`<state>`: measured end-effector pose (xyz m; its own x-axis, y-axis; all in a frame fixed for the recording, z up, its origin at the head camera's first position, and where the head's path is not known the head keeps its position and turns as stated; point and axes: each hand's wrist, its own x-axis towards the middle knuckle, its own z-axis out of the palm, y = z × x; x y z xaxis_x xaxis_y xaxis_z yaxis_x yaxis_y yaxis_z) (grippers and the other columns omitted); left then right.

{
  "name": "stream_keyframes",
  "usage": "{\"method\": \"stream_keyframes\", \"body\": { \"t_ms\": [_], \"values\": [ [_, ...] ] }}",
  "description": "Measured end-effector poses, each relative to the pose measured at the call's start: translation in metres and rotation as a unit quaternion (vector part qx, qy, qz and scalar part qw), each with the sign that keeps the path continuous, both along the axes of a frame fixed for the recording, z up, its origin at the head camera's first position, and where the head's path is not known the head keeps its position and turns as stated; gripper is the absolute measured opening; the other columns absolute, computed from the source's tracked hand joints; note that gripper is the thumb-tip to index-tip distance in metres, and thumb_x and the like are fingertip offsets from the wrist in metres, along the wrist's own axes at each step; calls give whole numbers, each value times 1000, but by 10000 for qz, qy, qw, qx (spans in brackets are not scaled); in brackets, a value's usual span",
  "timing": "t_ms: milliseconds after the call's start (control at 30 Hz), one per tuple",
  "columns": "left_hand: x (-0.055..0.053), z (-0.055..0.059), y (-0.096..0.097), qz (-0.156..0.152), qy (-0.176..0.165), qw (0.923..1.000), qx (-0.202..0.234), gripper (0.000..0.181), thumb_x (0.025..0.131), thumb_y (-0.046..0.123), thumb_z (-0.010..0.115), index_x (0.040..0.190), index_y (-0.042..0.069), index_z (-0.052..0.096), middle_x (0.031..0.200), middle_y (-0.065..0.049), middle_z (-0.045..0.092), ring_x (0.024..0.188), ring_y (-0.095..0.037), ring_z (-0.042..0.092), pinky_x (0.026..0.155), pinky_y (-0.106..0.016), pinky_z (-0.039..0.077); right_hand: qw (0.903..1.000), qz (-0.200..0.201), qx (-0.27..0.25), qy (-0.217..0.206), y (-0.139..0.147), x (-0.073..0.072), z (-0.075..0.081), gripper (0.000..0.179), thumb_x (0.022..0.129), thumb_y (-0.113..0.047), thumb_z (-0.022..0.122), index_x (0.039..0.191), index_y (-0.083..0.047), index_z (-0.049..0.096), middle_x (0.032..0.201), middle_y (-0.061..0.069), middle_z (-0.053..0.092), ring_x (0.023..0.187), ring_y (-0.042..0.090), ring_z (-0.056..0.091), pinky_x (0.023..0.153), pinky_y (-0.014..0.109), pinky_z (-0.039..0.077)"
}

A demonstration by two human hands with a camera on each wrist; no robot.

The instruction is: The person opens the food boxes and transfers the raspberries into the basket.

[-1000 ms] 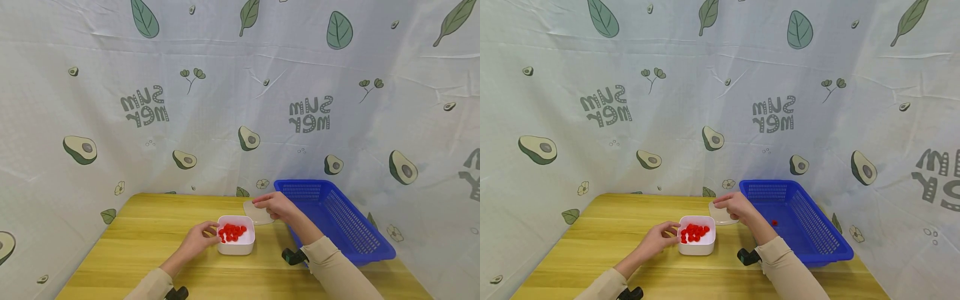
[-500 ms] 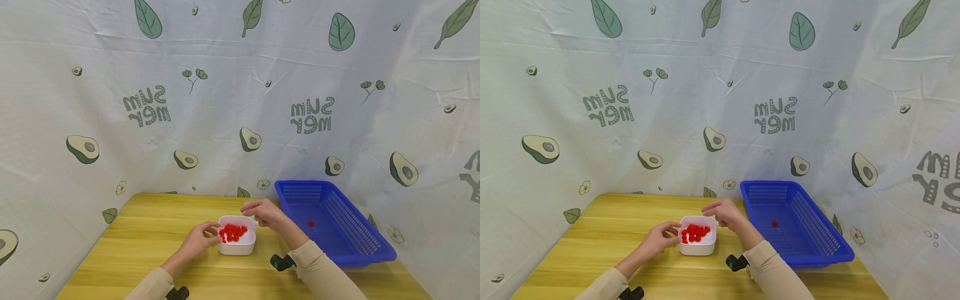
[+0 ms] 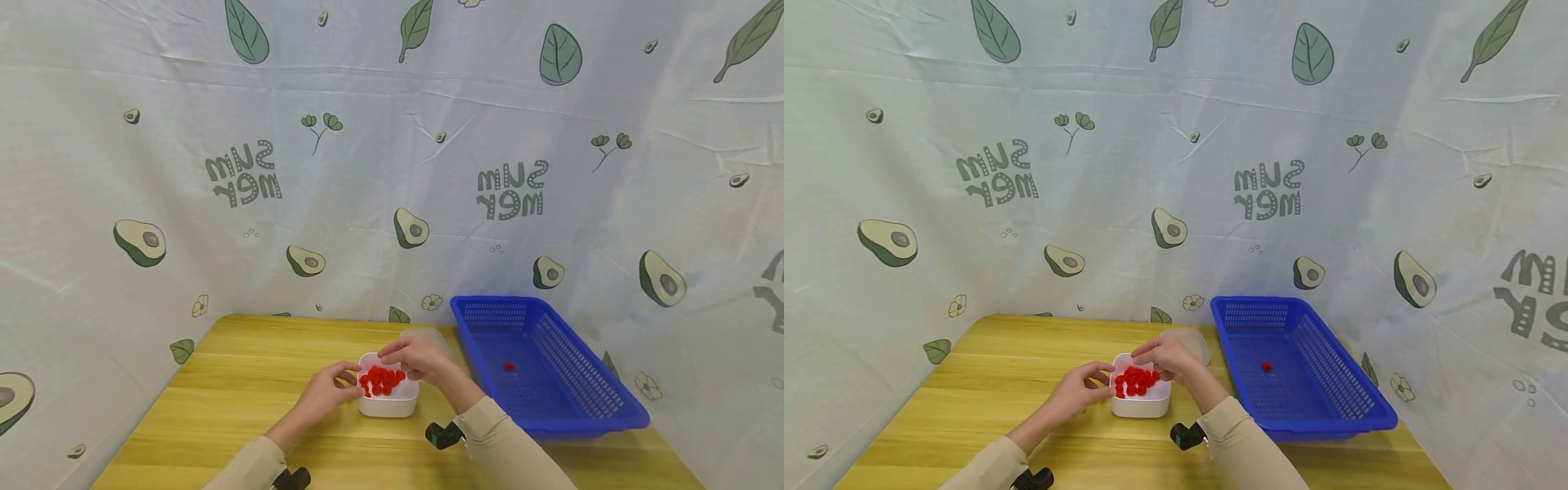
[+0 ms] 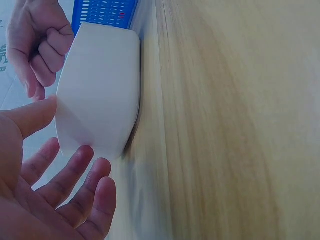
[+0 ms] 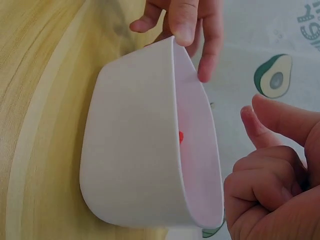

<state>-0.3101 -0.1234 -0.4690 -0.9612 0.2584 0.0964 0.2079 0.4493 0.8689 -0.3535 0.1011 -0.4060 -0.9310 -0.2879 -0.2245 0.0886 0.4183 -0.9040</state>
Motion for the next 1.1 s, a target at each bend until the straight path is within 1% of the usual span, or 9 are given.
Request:
{"method": "stream_keyframes", "body": {
  "t_ms": [133,267,367,433,500,567,700,867,1100],
  "values": [
    [0,-1,0,-3,7,10000,-5,44,89,23,78,128,11,64,107,-5,69,89,-19,62,77,-35,54,9999,113,-24,-61,-6,-1,-6,24,91,-14,71,112,-3,74,64,-2,51,45,10,30,46,20,26],
    [0,-1,0,2,15,10000,10,43,89,23,78,128,12,64,106,-5,69,88,-19,62,76,-34,54,9998,155,-79,-101,-13,-3,-12,21,89,-13,73,108,-4,76,63,-2,51,46,11,30,46,21,26],
    [1,0,0,13,23,10000,40,43,88,24,78,127,12,65,105,-5,69,87,-19,63,74,-34,53,9997,221,-77,-74,-17,-3,-17,21,87,-12,75,106,-4,76,71,2,64,49,12,38,47,20,33],
    [2,0,0,29,25,10000,46,42,88,24,78,127,13,65,105,-5,69,87,-19,63,73,-34,53,9996,260,-46,-55,-20,-2,-20,20,87,-11,75,105,-4,77,83,9,72,51,12,40,47,20,35],
    [3,1,1,44,30,10000,51,42,88,24,78,127,12,65,105,-4,69,87,-19,63,73,-34,52,9996,286,8,-13,-22,-2,-22,19,86,-10,76,104,-4,78,91,16,75,51,12,41,47,20,36],
    [3,2,1,52,35,10000,54,43,88,24,78,127,12,65,104,-4,69,87,-19,63,73,-34,52,9995,283,131,20,-24,-1,-25,16,86,-11,76,102,-5,79,91,17,75,48,12,37,46,20,33],
    [4,2,2,71,32,10000,29,44,88,24,79,128,12,65,103,-4,69,87,-19,62,73,-34,52,9986,313,398,122,-27,0,-29,14,86,-11,76,98,-6,79,83,10,73,49,12,40,46,20,34],
    [3,3,2,75,44,10000,-41,46,87,25,79,129,12,65,103,-3,69,87,-18,62,72,-34,51,9975,230,635,221,-31,4,-35,8,82,-12,80,87,-6,77,68,1,60,49,11,38,44,21,31],
    [2,2,2,101,60,9999,-79,48,87,27,79,130,11,64,103,-3,69,87,-18,62,71,-34,51,9919,117,1145,538,-37,9,-36,7,80,-13,81,79,-8,77,64,-2,55,48,11,39,45,21,32]
  ]
}}
